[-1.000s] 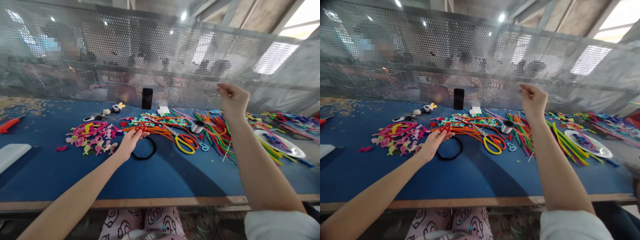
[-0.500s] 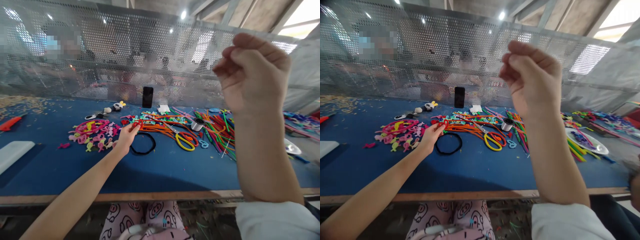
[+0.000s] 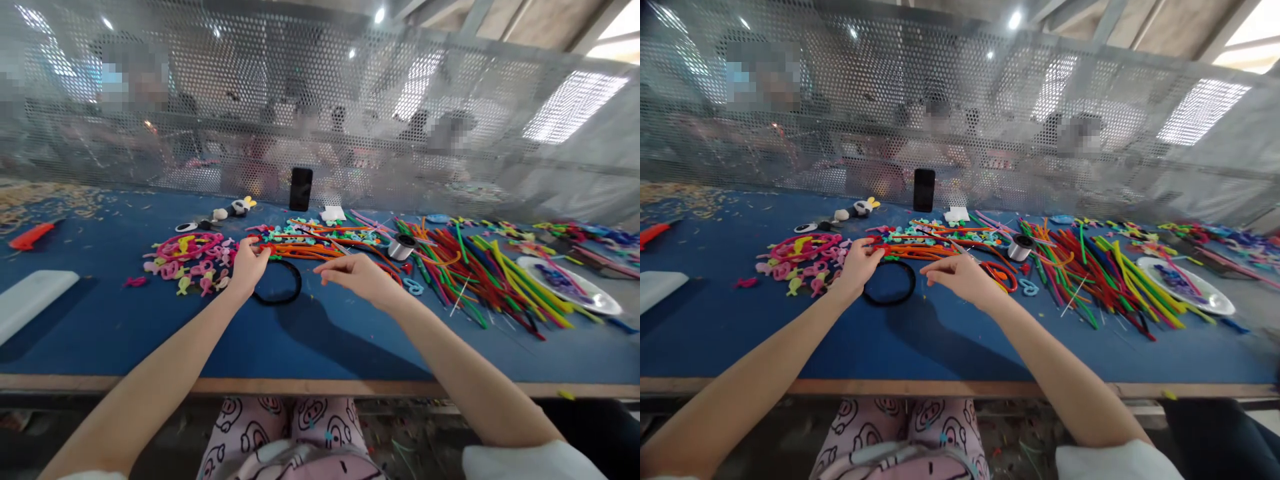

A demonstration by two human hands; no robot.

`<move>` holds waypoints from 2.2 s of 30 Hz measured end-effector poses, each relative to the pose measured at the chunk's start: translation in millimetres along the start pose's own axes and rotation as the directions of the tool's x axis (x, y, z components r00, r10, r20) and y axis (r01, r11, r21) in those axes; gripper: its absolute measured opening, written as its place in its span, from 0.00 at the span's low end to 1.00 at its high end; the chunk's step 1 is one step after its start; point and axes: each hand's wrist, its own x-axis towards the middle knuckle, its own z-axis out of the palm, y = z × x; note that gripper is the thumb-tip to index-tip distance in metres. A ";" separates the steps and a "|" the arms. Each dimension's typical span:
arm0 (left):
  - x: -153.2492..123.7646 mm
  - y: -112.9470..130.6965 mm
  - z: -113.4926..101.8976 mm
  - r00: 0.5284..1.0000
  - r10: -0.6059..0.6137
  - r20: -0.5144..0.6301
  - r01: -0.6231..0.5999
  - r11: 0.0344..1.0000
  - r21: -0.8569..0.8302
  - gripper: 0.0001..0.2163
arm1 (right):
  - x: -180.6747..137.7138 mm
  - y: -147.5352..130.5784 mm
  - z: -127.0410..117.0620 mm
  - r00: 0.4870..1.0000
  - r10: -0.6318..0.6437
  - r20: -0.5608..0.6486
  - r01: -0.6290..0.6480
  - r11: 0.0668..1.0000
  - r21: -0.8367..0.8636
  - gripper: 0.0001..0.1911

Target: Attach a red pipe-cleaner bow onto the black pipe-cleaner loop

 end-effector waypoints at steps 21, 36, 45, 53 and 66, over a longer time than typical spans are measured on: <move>-89.0 34.8 7.2 0.721 0.308 0.621 -0.688 0.432 0.584 0.10 | 3.8 54.2 19.5 0.958 0.237 -0.163 -0.132 0.867 0.481 0.18; -88.5 33.8 12.0 0.870 0.157 0.467 -0.254 0.955 0.151 0.07 | -1.7 48.4 38.4 0.900 0.436 0.009 -0.348 0.704 0.619 0.09; -83.8 35.0 11.7 0.853 0.071 0.517 -0.091 0.996 0.013 0.06 | -3.0 48.0 38.8 0.935 0.340 0.099 -0.301 0.616 0.728 0.15; -80.6 33.5 10.3 0.868 0.034 0.496 -0.067 0.997 0.049 0.11 | -3.3 48.2 41.5 0.921 0.374 0.107 -0.294 0.489 0.821 0.17; -77.9 33.8 9.0 0.914 0.077 0.398 -0.057 0.996 -0.061 0.14 | 1.0 56.2 41.4 0.894 0.444 -0.062 -0.162 0.450 0.878 0.13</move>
